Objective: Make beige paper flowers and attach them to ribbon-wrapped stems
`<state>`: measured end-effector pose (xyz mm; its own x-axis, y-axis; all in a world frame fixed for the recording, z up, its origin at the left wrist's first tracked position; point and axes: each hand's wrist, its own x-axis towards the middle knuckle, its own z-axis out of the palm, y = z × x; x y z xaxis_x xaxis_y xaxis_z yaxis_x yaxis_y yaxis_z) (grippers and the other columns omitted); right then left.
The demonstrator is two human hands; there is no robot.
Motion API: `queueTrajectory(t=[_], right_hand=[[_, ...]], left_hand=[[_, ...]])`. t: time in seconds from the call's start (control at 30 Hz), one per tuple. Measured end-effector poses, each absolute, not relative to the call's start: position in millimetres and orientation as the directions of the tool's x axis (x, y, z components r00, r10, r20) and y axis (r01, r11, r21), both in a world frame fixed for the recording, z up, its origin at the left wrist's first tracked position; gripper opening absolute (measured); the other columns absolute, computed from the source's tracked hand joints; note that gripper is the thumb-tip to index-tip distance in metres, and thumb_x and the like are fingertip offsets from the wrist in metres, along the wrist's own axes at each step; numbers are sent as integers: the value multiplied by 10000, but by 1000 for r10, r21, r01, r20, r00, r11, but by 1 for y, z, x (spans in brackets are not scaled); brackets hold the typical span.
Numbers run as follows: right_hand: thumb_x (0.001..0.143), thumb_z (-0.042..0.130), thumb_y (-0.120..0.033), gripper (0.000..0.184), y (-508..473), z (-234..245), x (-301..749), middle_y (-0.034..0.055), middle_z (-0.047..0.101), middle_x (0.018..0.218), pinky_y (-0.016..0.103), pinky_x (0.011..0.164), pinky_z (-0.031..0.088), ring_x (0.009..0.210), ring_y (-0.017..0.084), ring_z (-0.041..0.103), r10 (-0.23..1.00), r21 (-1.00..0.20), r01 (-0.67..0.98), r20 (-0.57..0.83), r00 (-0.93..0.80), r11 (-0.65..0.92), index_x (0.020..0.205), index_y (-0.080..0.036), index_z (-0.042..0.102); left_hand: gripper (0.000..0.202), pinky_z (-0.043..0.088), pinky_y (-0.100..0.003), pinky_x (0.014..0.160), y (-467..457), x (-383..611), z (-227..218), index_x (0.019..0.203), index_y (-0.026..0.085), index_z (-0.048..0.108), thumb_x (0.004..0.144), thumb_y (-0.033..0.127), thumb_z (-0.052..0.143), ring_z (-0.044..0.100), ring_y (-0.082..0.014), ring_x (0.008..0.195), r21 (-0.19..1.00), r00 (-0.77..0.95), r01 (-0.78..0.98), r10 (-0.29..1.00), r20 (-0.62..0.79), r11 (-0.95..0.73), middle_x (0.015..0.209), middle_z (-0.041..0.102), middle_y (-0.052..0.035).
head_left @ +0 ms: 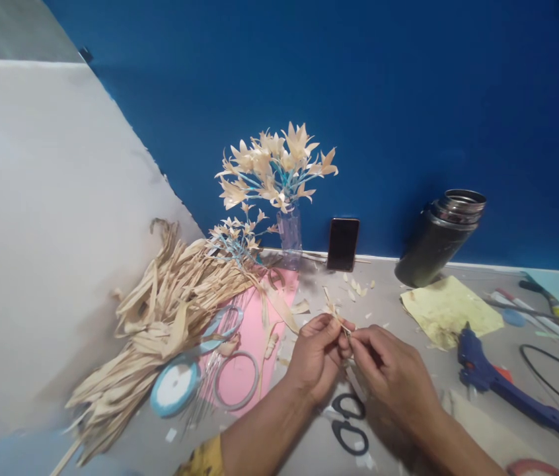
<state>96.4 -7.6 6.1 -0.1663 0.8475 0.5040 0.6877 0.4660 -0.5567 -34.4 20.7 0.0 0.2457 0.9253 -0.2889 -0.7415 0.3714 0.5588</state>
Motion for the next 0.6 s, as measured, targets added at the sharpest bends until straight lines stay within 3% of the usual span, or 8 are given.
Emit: queueTrajectory(t=[0.2, 0.6], right_hand=[[957, 475, -212, 233, -8, 11, 97, -8, 638, 672, 235, 587, 432, 583, 137, 609, 853, -595, 661, 504, -135, 457, 759, -220, 596], [935, 500, -186, 231, -8, 15, 96, -16, 639, 648, 223, 588, 442, 574, 131, 609, 838, -604, 641, 533, -118, 474, 726, -219, 592]], left_hand=[[307, 448, -206, 550, 21, -37, -2, 762, 78, 724, 672, 332, 871, 560, -89, 504, 645, 287, -676, 934, -215, 356, 546, 620, -21], [323, 458, -212, 540, 18, -35, -2, 770, 75, 734, 666, 350, 868, 574, -101, 488, 673, 273, -665, 944, -183, 323, 524, 617, -21]])
